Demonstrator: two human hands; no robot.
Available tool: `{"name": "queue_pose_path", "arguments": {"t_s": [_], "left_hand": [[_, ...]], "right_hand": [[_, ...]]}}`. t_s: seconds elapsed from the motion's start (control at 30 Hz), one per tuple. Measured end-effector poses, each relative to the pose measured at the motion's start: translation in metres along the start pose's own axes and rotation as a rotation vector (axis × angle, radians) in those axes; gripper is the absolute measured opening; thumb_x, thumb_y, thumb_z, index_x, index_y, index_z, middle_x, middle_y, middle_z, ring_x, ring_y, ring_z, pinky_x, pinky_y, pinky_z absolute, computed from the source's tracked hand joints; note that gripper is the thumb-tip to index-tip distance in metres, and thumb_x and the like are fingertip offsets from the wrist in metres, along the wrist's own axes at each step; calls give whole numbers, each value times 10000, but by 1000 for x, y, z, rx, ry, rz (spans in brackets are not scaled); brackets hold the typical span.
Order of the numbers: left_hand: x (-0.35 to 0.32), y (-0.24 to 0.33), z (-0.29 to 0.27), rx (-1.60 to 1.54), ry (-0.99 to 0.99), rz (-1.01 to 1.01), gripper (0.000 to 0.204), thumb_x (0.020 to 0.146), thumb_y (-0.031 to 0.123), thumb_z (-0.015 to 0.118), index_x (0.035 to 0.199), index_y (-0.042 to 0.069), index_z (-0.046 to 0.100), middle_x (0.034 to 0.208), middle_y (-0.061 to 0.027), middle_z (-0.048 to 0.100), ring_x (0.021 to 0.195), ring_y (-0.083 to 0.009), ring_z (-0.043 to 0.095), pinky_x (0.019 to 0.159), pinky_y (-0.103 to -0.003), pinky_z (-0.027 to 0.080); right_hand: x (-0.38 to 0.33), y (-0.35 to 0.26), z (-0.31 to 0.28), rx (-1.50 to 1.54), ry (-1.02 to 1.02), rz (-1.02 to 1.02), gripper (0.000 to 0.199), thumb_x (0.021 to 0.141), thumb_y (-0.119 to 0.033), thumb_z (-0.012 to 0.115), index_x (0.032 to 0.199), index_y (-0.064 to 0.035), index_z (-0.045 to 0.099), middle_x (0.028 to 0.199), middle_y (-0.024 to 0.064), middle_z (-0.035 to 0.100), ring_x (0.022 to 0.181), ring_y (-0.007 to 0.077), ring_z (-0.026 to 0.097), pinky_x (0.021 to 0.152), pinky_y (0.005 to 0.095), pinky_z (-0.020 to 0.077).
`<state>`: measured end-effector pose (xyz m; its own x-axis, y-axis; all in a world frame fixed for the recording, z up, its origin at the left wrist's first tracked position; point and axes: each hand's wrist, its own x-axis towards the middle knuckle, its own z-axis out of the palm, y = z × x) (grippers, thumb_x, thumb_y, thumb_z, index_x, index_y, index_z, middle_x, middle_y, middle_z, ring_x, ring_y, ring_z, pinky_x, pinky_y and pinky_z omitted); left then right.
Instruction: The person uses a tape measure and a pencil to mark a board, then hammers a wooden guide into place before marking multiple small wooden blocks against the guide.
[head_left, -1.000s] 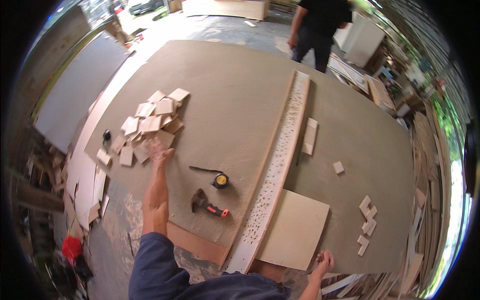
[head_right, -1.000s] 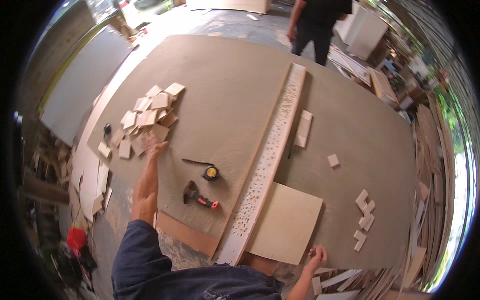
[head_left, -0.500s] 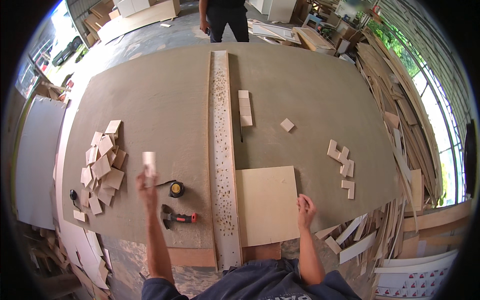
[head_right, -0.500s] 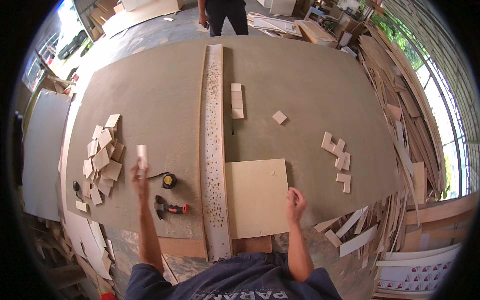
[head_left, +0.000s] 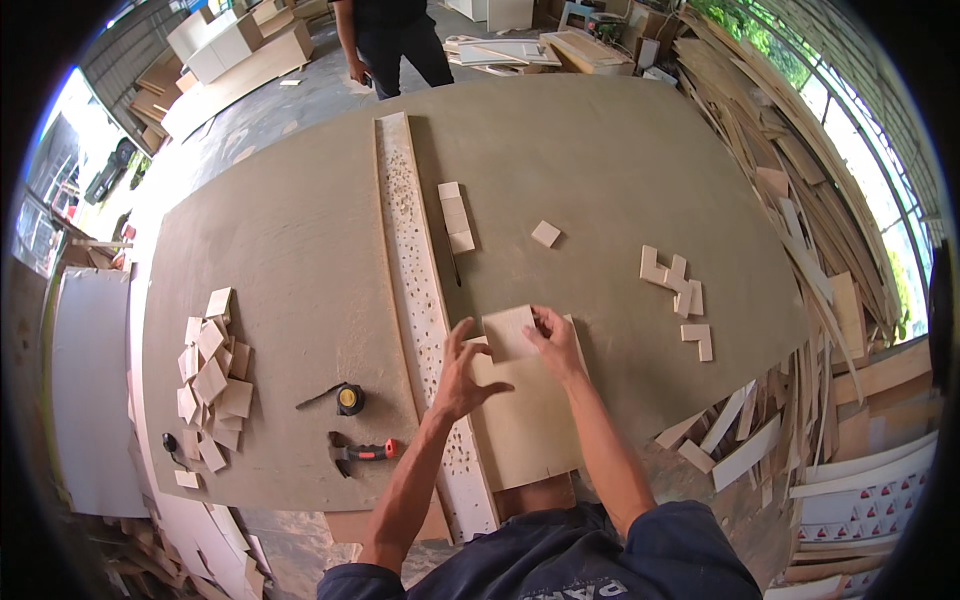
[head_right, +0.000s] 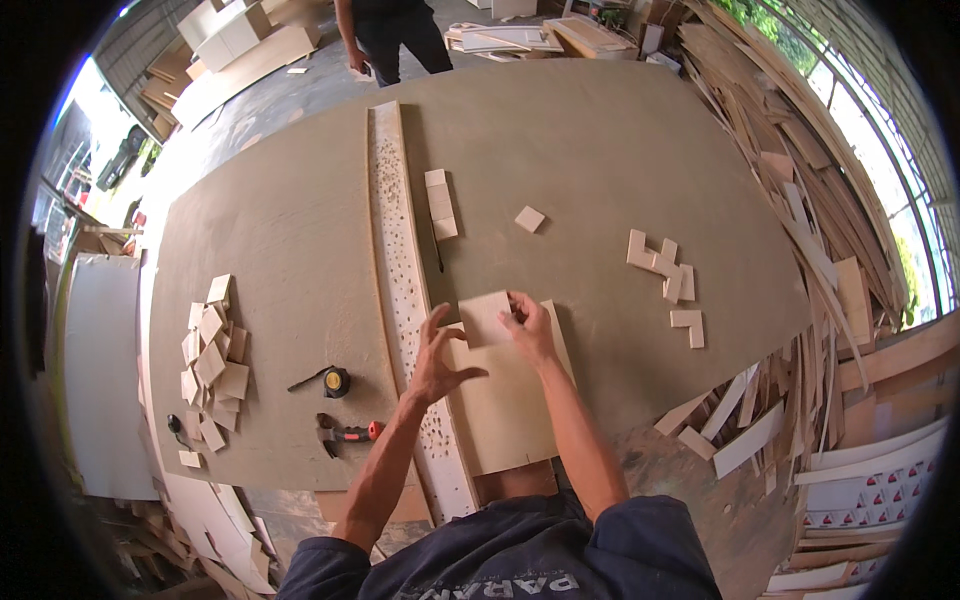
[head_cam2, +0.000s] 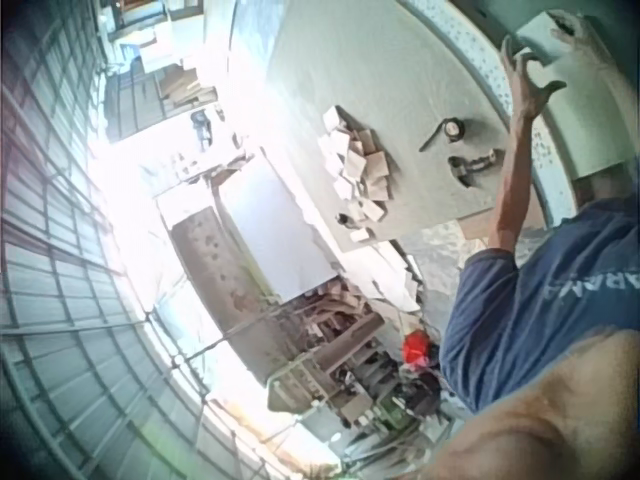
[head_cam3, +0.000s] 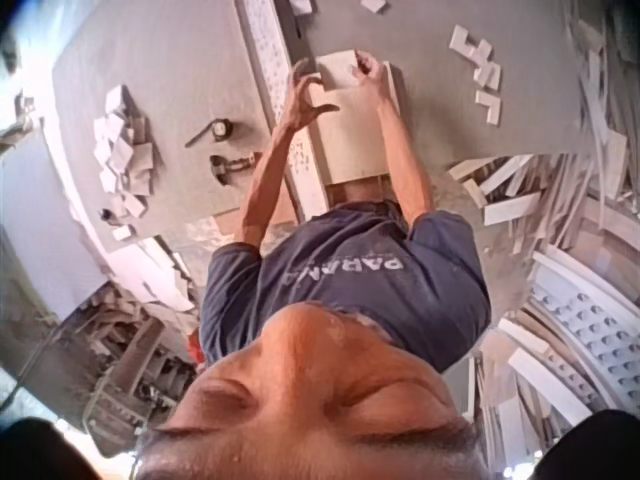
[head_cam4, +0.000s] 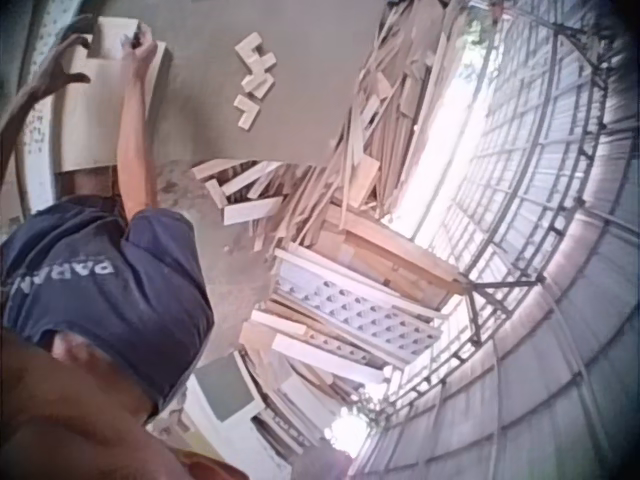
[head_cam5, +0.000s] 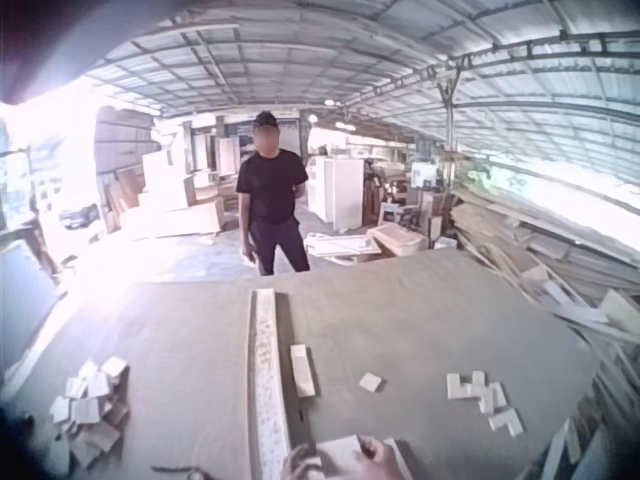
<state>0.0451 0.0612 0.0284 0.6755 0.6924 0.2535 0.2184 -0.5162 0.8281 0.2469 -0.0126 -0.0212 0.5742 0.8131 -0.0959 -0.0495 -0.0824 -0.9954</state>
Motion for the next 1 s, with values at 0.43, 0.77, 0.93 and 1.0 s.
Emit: {"name": "queue_pose_path", "arguments": {"t_s": [0.43,0.77,0.93,1.0], "left_hand": [[-29,-59,-36,174,306,-174,127,828,101,787,844,25,686,983,-107,706,945,-283,632,824,-388,509],[26,-64,-44,424,-24,-166,734,662,222,890,1289,86,535,1228,-177,518,1191,-373,467,1020,-471,415],[50,-74,-52,452,-216,-158,981,538,283,966,1374,90,491,1274,-190,483,1231,-387,439,1049,-478,406],[54,-77,-53,529,-250,-154,1058,534,371,956,1421,76,460,1282,-207,476,1234,-388,446,1025,-490,421]], "right_hand": [[54,30,81,-648,19,-118,384,844,-130,706,1199,6,655,1147,192,618,1105,352,599,950,454,476],[41,23,101,-1037,67,-141,553,776,-241,757,1258,-16,604,1154,178,577,1057,361,571,948,501,440],[47,19,95,-968,-48,-55,581,764,-225,777,1268,-3,592,1165,191,584,1071,362,596,911,436,503],[46,11,95,-942,-82,-27,586,758,-209,782,1270,3,591,1169,185,584,1099,348,599,914,430,517]]}}
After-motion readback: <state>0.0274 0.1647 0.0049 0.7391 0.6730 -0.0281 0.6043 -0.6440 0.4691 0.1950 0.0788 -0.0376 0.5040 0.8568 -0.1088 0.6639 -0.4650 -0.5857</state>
